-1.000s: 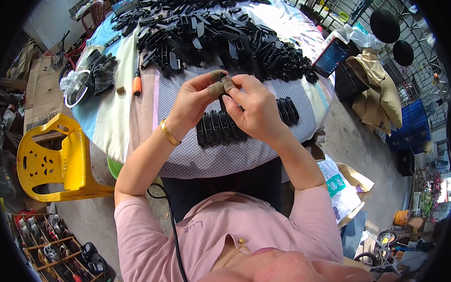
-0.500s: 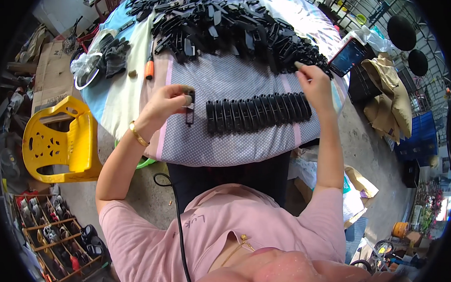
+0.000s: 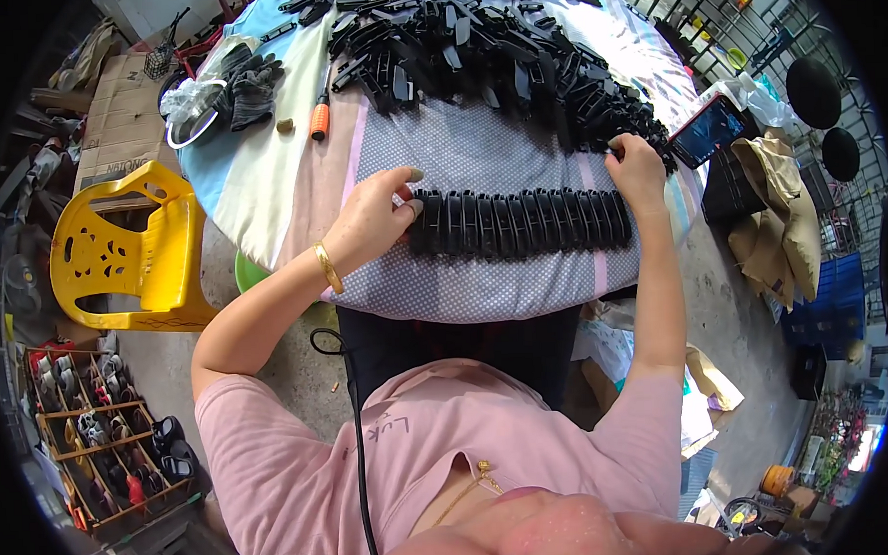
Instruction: Manually assemble black hardware components and use a screwdriver to tighten parts.
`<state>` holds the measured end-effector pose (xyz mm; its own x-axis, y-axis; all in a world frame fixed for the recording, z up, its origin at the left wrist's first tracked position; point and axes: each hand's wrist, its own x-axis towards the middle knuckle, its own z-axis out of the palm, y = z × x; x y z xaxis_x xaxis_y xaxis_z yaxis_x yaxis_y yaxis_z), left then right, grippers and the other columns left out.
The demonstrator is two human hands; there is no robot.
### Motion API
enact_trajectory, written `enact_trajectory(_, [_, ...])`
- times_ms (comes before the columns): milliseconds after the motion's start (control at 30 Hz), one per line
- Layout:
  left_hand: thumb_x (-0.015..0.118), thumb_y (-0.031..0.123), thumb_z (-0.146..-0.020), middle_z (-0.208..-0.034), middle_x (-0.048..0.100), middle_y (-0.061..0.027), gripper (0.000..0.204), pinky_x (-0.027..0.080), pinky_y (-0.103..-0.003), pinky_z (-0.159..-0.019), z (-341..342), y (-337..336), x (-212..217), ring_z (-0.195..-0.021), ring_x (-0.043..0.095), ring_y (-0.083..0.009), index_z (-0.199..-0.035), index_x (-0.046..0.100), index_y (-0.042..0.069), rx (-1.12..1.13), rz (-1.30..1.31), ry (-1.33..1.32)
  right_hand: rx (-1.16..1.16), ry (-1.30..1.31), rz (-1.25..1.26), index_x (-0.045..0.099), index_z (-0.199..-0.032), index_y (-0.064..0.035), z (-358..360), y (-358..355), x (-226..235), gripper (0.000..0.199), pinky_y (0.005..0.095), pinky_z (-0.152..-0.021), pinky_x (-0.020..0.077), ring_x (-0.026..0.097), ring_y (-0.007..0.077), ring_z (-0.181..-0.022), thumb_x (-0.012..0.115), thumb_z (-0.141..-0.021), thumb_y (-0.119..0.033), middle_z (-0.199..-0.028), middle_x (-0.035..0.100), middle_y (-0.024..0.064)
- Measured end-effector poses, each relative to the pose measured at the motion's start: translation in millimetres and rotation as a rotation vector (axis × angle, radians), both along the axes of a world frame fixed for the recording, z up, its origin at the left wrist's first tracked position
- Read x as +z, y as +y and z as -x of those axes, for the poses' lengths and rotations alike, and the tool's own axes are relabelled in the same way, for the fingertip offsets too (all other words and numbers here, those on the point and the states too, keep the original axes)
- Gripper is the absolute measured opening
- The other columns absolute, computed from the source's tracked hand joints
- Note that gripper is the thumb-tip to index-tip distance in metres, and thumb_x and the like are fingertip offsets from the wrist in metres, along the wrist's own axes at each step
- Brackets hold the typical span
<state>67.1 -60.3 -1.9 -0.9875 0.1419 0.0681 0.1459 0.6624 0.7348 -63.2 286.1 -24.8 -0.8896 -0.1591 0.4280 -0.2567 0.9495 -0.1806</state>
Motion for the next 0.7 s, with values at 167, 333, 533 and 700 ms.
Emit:
enact_trajectory(167, [0.059,0.016,-0.081,-0.092,0.059,-0.0173,0.032,0.047,-0.036,-0.074,17,-2,10,-0.083,0.059,-0.03,-0.108,0.056,0.0,0.05,-0.077,-0.248,0.002,-0.008,0.054,0.064,-0.087,-0.0065,2,5,-4,0.016,0.0362,-0.068,0.0489,0.061,0.0275,-0.074,0.059,-0.073,-0.011,-0.08,0.062,0.0113])
enact_trajectory(333, [0.062,0.024,-0.079,-0.095,0.057,-0.017,0.035,0.048,-0.037,-0.074,85,-20,0,-0.087,0.058,-0.031,-0.104,0.056,-0.001,0.182,0.322,0.243,0.124,0.161,0.228,0.063,-0.093,-0.0046,-12,-14,12,0.019,0.0352,-0.066,0.0474,0.059,0.0279,-0.07,0.055,-0.076,-0.004,-0.08,0.06,0.0134])
enact_trajectory(533, [0.064,0.024,-0.075,-0.096,0.055,-0.0163,0.03,0.048,-0.037,-0.076,132,-2,-12,-0.092,0.055,-0.0319,-0.091,0.056,0.0,0.429,0.61,0.38,0.37,0.101,0.475,0.061,-0.092,0.0011,-55,-48,30,0.017,0.0238,-0.058,0.0452,0.055,0.0137,-0.065,0.052,-0.078,0.006,-0.078,0.057,0.008])
enact_trajectory(700, [0.053,0.009,-0.075,-0.092,0.057,-0.0176,0.019,0.047,-0.038,-0.077,136,0,-26,-0.09,0.054,-0.0327,-0.092,0.052,0.001,0.399,0.594,0.461,0.389,0.006,0.575,0.057,-0.091,0.0048,-78,-48,38,0.017,0.0216,-0.06,0.0481,0.06,0.0123,-0.07,0.052,-0.076,0.01,-0.082,0.055,0.0072])
